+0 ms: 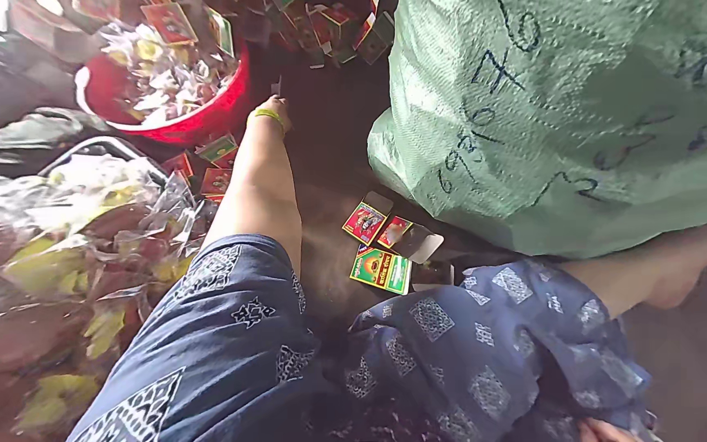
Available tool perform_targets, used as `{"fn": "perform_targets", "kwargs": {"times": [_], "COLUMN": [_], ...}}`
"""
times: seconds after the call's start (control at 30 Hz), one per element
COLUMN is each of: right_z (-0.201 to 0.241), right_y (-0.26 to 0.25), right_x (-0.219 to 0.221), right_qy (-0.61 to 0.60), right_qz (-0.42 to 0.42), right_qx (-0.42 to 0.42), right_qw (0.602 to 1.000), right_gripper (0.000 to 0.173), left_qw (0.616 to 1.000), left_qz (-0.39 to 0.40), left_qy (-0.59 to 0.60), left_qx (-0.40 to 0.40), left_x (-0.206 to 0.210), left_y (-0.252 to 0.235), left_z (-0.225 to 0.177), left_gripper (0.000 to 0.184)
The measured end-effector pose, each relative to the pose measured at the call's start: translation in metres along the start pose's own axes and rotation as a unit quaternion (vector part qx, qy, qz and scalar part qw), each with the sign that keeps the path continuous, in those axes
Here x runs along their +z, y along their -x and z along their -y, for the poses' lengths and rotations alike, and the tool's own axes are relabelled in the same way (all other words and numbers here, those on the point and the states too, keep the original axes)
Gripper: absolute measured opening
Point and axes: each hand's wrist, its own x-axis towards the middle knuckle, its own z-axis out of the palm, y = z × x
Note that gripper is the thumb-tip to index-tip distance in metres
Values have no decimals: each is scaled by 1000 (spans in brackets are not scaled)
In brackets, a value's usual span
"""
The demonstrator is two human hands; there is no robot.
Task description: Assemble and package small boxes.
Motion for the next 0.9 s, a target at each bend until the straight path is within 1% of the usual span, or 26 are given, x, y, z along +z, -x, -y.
{"fn": "perform_targets", "kwargs": {"times": [0.13, 0.27, 0.33, 0.4, 0.6, 0.7, 0.8, 0.9], "right_z": [7, -30, -31, -29, -32, -35, -43, -48], "right_y": [-1, 21, 23, 24, 36, 42, 46, 48], "right_x": [-3, 21, 22, 21, 24, 26, 32, 35], "right_qy": [5, 19, 13, 7, -19, -29, -35, -40], "right_qz": [0, -51, -49, -48, -68, -86, -113, -136], "right_qx": [-4, -31, -33, -30, -43, -52, -69, -82], "right_qw": [1000, 998, 998, 998, 997, 995, 991, 986], "right_gripper": [19, 22, 22, 22, 26, 26, 29, 33], "left_qw": [999, 1000, 1000, 999, 994, 990, 984, 976], "left_qz": [-4, -3, 18, 43, 91, 94, 96, 115], "left_qy": [21, -25, -14, -27, -45, -62, -70, -75], "left_qx": [-29, -5, -9, 5, 48, 81, 130, 167], "left_x": [7, 6, -4, -7, 16, 27, 34, 34], "left_y": [1, 25, 57, 87, 173, 218, 257, 301], "left_z": [0, -25, -49, -72, -119, -128, -127, -126], "left_gripper": [54, 42, 37, 34, 32, 32, 32, 33]}}
